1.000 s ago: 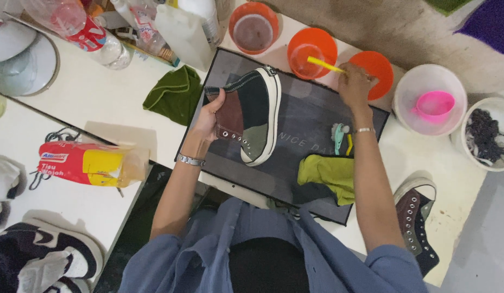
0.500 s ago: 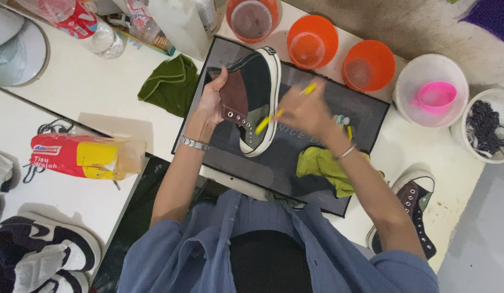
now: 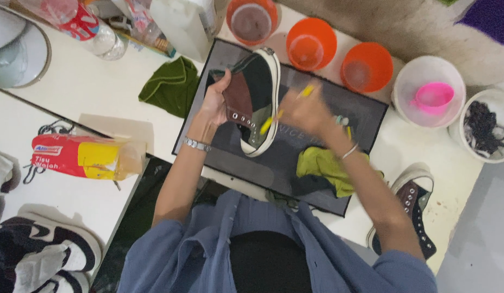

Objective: Deep cleaning a canvas high-top sneaker using brushes, cleaning solution, and a cloth.

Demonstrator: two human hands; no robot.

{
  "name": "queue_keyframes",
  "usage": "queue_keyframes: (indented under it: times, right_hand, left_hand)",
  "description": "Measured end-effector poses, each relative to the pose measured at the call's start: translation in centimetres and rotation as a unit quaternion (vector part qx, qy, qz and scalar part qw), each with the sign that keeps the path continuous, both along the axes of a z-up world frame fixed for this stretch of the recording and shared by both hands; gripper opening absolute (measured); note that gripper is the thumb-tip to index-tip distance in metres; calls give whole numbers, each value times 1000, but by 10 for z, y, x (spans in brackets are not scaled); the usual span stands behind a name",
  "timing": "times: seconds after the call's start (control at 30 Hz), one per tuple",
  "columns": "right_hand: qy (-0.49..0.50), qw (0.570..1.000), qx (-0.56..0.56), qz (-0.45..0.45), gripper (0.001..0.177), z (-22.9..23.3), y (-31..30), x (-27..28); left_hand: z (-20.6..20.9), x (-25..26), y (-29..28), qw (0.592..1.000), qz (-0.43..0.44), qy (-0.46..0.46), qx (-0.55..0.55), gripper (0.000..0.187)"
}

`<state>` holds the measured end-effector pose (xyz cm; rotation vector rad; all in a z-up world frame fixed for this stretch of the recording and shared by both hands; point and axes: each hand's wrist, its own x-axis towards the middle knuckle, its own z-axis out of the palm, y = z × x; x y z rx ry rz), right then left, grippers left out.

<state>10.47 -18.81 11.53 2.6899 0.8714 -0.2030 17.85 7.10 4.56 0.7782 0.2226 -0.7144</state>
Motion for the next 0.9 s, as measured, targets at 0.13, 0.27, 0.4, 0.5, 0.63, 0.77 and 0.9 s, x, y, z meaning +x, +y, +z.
queue_keyframes:
  times: [0.13, 0.27, 0.4, 0.5, 0.63, 0.77, 0.9]
  right_hand:
    - [-175, 976, 130, 22, 31, 24, -14, 9]
    - [-25, 987, 148, 60, 26, -11, 10, -7]
    - [-158, 975, 145, 58, 35, 68, -6, 14]
    - [-136, 971, 186, 67, 34, 46, 8, 10]
    - [-133, 960, 212, 124, 35, 24, 1, 17]
    - [-187, 937, 286, 78, 42, 79, -1, 17]
    - [-120, 938, 310, 99, 41, 49, 16, 8]
  left_hand:
    - [8, 1, 9, 1000, -3, 1, 3, 52]
    - [-15, 1, 22, 1000, 2, 8, -4, 49]
    - [-3, -4, 16, 1000, -16, 10, -20, 47]
    - [-8, -2, 16, 999, -25, 6, -39, 44]
    - [-13, -3, 18, 996, -85, -16, -11, 52]
    - [12, -23, 8, 995, -79, 23, -58, 49]
    - [67, -44, -1, 992, -63, 40, -106, 90]
